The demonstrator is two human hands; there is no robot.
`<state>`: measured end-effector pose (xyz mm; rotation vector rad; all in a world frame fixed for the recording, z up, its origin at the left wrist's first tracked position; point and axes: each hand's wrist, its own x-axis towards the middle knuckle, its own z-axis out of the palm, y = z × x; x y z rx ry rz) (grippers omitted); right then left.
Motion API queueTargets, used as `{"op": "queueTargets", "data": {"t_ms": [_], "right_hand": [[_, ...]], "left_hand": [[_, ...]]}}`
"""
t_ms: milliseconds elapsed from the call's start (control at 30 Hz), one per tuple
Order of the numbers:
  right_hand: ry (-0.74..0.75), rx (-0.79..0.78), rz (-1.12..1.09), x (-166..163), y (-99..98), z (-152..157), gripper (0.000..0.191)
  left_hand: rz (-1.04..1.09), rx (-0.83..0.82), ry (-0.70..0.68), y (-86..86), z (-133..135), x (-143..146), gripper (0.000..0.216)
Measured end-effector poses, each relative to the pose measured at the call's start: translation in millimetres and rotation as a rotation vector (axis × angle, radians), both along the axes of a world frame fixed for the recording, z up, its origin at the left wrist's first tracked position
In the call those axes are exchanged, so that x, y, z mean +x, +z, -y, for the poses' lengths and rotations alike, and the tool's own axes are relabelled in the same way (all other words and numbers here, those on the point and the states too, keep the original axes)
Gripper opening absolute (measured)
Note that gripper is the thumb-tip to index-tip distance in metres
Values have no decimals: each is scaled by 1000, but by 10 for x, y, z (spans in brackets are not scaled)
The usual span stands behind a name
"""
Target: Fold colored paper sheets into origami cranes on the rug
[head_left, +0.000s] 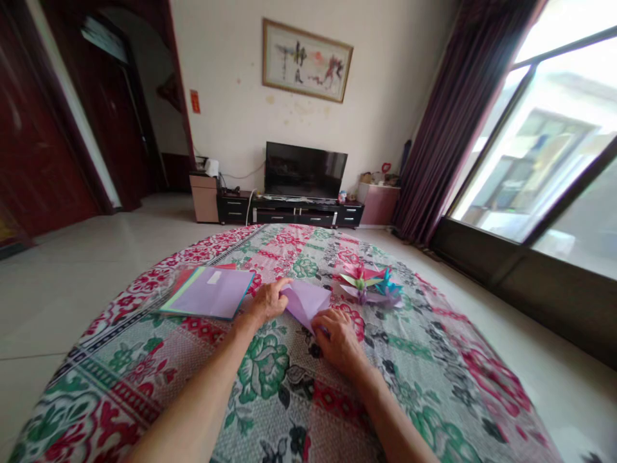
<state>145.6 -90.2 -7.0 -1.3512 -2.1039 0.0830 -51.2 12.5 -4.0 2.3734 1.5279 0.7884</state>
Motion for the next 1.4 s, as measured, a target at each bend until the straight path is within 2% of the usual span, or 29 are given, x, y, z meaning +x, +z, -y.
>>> {"op": "queueTargets", "data": {"t_ms": [133, 333, 500, 600, 667, 733, 833, 1033, 1233, 1400], "right_hand": [[15, 6, -8, -74, 27, -11, 17], [-45, -6, 2, -227, 73, -57, 21], [-115, -4, -16, -284, 38, -93, 19], [-112, 10, -23, -283, 16, -93, 18], [-107, 16, -27, -275, 0, -92, 17], [-104, 15, -37, -264, -18, -91, 15], [-93, 7, -52, -249, -41, -90, 12], [-92, -9, -35, -240, -40, -103, 9], [-101, -15, 10, -290, 0, -181, 12], [-60, -16, -2, -309, 33, -166, 17]], "left_hand": [[-5, 46, 73, -59, -57, 50, 52], [-11, 176, 170, -108, -109, 141, 52], [-55, 297, 156, -137, -89, 159, 48], [-100, 370, 85, -135, -78, 146, 27], [-164, 371, 15, -125, -76, 137, 20], [-229, 334, -12, -112, -73, 132, 22], [-295, 292, 5, -91, -52, 136, 24], [-281, 338, -7, -114, 13, 177, 28], [-289, 347, 100, -219, 1, 224, 34], [-313, 373, 142, -192, -9, 236, 29]]}}
